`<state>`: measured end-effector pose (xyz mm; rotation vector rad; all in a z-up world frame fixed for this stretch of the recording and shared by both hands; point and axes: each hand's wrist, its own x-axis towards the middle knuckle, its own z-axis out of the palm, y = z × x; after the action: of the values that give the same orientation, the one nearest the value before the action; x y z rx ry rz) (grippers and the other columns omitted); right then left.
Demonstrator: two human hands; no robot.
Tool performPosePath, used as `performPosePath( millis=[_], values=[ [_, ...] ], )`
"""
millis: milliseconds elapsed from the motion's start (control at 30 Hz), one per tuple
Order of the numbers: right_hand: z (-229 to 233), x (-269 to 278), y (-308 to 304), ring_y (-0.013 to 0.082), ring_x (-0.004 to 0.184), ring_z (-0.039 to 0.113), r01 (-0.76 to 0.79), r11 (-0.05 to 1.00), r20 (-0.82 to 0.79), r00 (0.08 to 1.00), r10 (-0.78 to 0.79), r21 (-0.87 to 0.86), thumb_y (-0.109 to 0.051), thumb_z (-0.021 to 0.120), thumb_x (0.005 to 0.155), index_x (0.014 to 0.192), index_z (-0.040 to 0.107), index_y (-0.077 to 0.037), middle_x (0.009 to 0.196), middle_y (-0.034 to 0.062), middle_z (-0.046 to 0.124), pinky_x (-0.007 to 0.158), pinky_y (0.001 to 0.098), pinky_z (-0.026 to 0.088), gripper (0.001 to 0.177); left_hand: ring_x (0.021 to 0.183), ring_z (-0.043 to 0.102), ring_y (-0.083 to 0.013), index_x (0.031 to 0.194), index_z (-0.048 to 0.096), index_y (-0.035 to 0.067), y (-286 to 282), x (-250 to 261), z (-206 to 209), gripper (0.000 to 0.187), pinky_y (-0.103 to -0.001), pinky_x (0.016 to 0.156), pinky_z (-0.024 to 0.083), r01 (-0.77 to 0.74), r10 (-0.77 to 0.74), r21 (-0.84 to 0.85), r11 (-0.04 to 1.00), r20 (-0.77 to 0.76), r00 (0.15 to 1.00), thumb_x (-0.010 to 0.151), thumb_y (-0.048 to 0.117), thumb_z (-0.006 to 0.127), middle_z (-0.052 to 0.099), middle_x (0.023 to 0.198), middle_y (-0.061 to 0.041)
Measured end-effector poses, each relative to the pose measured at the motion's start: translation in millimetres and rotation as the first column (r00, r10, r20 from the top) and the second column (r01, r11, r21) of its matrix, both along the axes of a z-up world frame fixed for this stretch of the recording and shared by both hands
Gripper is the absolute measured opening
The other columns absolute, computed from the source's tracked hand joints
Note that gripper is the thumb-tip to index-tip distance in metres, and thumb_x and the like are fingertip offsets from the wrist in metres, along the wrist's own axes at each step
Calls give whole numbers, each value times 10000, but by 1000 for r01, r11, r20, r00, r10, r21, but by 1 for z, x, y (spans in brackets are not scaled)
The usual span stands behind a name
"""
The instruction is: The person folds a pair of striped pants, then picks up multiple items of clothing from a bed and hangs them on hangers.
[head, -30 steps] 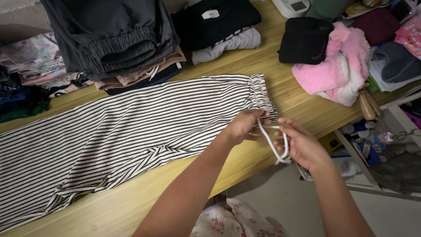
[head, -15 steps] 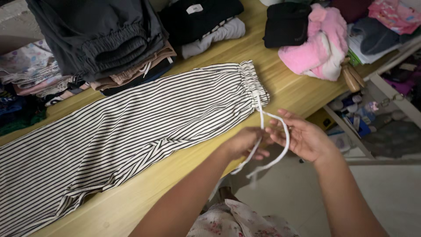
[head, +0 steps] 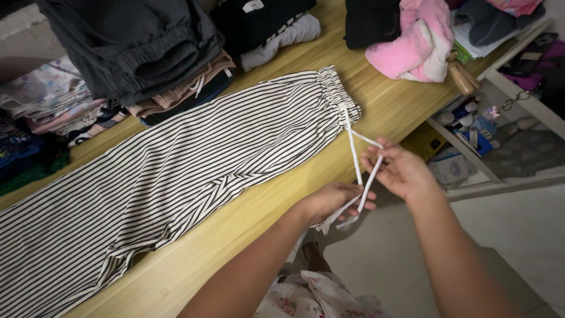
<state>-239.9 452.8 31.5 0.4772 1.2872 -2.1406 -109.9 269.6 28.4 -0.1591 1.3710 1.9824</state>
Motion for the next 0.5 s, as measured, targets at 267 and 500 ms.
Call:
performPosePath(
  millis=[267, 500],
  values=[
    [2, 24, -25, 198, 802, 691, -252, 934, 63, 968, 244, 254, -225, 695, 942, 1103, 653, -18, 915, 82, 699, 728, 336, 591, 266, 765, 673, -155, 1314, 625, 89, 3, 11, -7, 360, -291, 696, 571, 76, -83, -62, 995, -115, 990, 1087, 318, 465, 758, 1028, -120],
    [37, 25, -30, 200, 799, 683, -240, 929, -29, 966, 258, 283, -210, 694, 938, 1069, 668, -53, 908, 74, 676, 686, 320, 563, 205, 715, 609, -128, 1274, 677, 103, -11, 15, 19, 404, -311, 637, 487, 163, -206, -245, 956, -161, 965, 1064, 364, 452, 758, 959, -41]
  ],
)
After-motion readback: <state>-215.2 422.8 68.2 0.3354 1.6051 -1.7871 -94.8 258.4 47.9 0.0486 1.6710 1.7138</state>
